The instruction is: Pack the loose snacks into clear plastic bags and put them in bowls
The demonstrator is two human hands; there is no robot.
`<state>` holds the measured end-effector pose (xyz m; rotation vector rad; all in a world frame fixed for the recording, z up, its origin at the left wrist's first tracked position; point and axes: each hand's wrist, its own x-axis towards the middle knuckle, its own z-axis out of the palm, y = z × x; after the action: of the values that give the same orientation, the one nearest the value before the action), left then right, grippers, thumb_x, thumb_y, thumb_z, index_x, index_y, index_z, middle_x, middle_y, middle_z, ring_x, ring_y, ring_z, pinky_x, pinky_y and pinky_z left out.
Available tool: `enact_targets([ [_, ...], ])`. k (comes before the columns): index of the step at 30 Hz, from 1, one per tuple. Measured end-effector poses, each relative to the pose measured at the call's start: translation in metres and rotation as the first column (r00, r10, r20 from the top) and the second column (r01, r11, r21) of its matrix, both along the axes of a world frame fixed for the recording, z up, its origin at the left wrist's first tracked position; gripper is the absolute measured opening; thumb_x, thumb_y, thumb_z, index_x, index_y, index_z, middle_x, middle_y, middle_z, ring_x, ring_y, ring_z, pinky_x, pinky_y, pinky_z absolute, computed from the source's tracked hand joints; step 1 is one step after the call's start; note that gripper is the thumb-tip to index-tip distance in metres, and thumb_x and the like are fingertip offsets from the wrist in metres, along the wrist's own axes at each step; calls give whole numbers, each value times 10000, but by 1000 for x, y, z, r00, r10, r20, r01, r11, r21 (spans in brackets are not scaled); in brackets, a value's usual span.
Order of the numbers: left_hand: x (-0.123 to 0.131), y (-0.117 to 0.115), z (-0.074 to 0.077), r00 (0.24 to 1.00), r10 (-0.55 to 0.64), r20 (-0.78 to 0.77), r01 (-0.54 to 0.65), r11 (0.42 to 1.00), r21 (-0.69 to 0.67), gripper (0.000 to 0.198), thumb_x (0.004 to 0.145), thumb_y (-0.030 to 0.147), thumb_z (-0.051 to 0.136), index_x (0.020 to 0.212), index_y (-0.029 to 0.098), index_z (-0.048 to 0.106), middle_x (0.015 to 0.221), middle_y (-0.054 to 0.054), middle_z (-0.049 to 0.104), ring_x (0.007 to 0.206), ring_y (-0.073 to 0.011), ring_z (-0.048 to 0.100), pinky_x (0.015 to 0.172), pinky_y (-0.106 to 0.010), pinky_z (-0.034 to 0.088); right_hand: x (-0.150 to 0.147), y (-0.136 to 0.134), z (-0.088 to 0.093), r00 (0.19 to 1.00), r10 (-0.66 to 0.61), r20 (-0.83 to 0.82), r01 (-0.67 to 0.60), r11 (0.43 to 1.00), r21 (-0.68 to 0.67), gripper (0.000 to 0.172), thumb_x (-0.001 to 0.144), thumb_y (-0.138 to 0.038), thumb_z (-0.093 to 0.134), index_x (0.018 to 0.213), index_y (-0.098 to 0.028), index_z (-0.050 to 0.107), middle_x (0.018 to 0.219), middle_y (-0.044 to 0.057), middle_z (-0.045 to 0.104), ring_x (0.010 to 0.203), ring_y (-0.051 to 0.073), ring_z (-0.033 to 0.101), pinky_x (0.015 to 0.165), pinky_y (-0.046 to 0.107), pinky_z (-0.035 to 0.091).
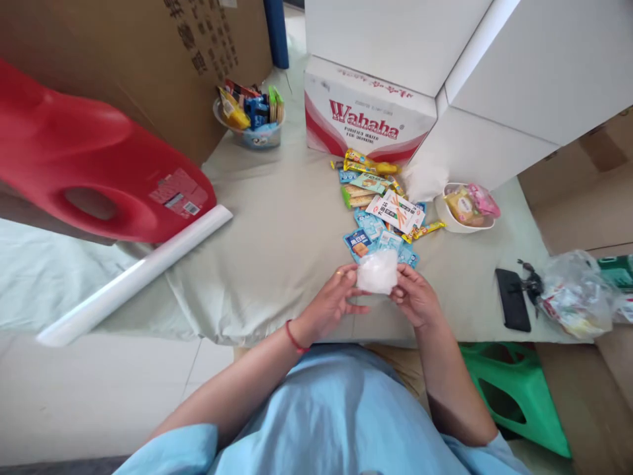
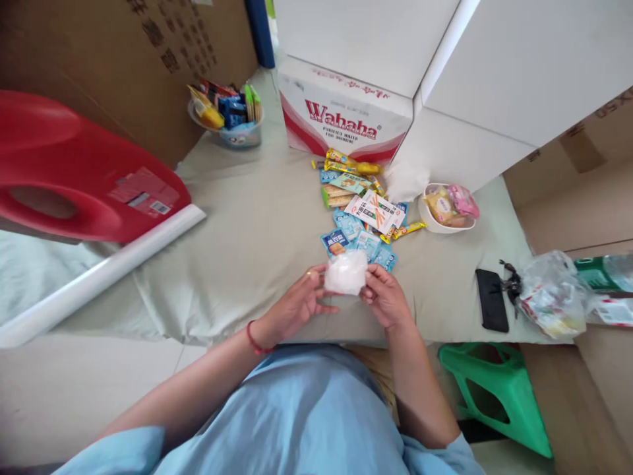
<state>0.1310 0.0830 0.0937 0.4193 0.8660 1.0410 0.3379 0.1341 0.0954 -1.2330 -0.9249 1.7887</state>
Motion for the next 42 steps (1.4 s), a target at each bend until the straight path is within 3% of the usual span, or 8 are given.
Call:
enact_targets([
  [3,12,7,-9,998,18,-66,-17,1000,12,578,658,514,937,1068,199,679,1086,-65,710,899,-186,686,688,-283,583,-4,-19,-12,991,-43,127,33,996,77,365,751,-515,859,871,-232,662,643,-60,498,527,97,393,492,240,317],
  [8,8,4,-19,970,64,-235,-63,998,11,422,674,453,917,888,170,687,832,-12,658,736,-118,590,616,-216,491,35,-18,-8,926,-357,120,333,926,179,360,735,-497,878,864,-249,652,679,-56,504,532,93,394,474,232,294],
  [13,10,56,26,995,97,-5,-94,973,209,551,738,433,896,1210,268,665,1289,-66,639,1152,-240,648,898,-386,588,54,-17,5,915,-404,-20,403,906,128,354,706,-407,902,856,-255,619,695,-62,484,520,76,358,473,217,294],
  [17,15,86,55,979,93,-182,-40,961,274,579,829,447,835,1347,315,614,1463,-82,536,1365,-312,552,994,-505,558,46,-27,6,908,-409,-89,417,900,127,362,718,-409,901,868,-259,607,694,-70,461,520,74,358,489,214,305],
  [23,45,35,16,902,-352,-249,387,916,108,503,724,633,841,892,169,744,888,-75,716,838,-191,655,700,-284,545,38,-43,-11,980,-200,-14,200,971,132,367,802,-538,846,874,-246,636,662,-59,481,538,101,399,518,247,347],
  [29,58,11,-3,822,-40,-568,217,944,249,353,797,517,768,774,178,674,718,5,619,675,-136,532,637,-259,424,29,-48,-21,929,-358,93,317,900,298,463,919,-691,668,1070,-254,677,1017,38,680,856,171,640,771,315,550],
  [32,56,7,2,737,48,-674,255,904,343,266,806,428,753,747,183,665,768,1,627,712,-144,562,658,-262,434,21,-48,-16,965,-210,155,137,912,385,428,881,-631,751,1075,-250,721,1061,47,701,987,206,661,867,338,554],
  [42,10,2,-9,834,131,-536,-22,979,205,266,771,420,779,834,179,683,675,27,612,632,-114,522,641,-251,424,29,-46,-16,980,-195,32,191,977,92,416,753,-591,870,764,-213,699,673,-20,614,623,118,535,582,238,443],
])
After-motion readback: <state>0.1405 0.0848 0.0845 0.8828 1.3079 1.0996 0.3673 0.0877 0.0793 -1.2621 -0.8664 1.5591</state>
